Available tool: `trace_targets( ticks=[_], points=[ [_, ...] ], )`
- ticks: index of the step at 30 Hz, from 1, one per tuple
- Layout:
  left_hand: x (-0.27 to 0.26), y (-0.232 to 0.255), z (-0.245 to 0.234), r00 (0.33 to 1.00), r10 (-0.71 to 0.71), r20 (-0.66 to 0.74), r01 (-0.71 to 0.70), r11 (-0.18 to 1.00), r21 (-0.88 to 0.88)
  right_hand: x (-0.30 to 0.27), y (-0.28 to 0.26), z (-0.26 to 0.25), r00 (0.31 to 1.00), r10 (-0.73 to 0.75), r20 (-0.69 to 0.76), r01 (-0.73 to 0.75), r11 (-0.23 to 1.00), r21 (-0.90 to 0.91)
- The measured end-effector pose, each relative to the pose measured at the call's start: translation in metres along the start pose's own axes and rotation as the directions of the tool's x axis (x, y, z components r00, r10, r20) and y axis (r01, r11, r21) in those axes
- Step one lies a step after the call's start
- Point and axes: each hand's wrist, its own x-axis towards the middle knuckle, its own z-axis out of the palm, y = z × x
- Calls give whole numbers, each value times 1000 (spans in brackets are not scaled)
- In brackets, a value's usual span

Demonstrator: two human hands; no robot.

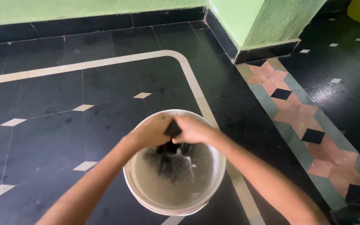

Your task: Cleaning and mopping the floor using a wet cloth and a bucket of water.

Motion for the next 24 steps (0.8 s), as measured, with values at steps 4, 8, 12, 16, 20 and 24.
trace_targets(
  ticks=[4, 8, 12, 16, 20, 24],
  points=[
    [6, -70, 122, 935, -182, 304, 185, 983, 19, -5, 13, 55, 966, 225, 130, -210, 971, -115],
    [8, -44, 149, 865, -371, 339, 360, 928, 97, -2, 93, 137, 929, 275, 248, -216, 946, -240],
    [10, -55, 177, 886, -335, 320, 351, 936, 9, -3, 120, 154, 968, 90, 233, 5, 926, -377],
    [13, -31, 129, 953, -271, 139, 293, 939, -181, -7, 39, 56, 864, 330, 381, -258, 939, -228],
    [-9, 35, 30, 940, -341, -4, 327, 906, -268, -35, 3, -43, 934, 101, 342, -122, 992, 42],
    [-30, 95, -51, 959, -268, -89, 209, 886, -415, -53, -8, -84, 968, -156, 198, 70, 922, 380]
  ],
)
